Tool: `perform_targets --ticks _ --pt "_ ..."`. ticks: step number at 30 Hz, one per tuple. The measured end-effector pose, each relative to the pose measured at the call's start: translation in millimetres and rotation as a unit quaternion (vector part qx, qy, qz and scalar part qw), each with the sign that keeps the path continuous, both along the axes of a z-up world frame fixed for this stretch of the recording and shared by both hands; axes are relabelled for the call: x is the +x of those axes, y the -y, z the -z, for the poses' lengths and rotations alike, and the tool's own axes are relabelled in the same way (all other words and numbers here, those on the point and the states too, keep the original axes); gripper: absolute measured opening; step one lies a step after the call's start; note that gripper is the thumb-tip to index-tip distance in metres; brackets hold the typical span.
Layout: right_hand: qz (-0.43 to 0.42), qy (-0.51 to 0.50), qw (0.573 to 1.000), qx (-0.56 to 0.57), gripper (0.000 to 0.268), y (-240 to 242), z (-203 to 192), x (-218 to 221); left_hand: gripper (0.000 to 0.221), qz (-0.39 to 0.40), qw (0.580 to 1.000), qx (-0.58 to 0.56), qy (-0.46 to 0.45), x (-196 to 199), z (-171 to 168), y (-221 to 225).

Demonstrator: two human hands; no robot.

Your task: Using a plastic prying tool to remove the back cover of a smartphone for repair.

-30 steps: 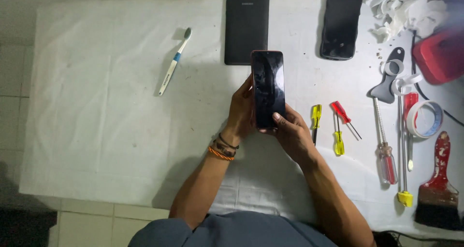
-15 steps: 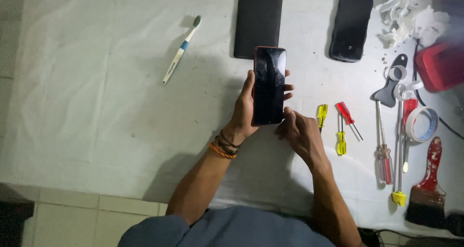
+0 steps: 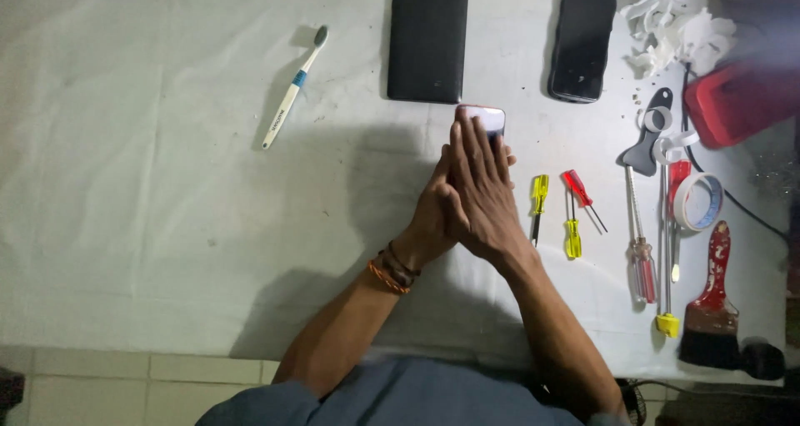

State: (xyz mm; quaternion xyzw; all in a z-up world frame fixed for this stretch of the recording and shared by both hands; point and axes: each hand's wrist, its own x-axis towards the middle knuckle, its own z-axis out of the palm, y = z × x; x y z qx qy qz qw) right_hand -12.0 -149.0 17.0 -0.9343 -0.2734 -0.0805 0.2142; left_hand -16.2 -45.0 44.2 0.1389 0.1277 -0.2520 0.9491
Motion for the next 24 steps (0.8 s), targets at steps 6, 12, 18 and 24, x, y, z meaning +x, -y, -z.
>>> perform_targets --ticks 6,12,18,24 --pt "0.15 -0.092 0.983 -0.057 0.07 22 -20 71 0.081 0.094 0.988 0.114 0.047 -12 6 12" --pt "0.208 0.147 0.959 0.125 0.027 93 -9 97 0.077 0.034 0.988 -0.004 0.148 -7 33 13" --pt "0.333 0.052 0.877 0.344 0.066 132 17 45 0.073 0.001 0.988 -0.013 0.151 3 35 -3" --pt "0.014 0.075 0.982 0.172 0.05 28 -31 -41 0.076 0.005 0.989 -0.027 0.148 1 38 -2"
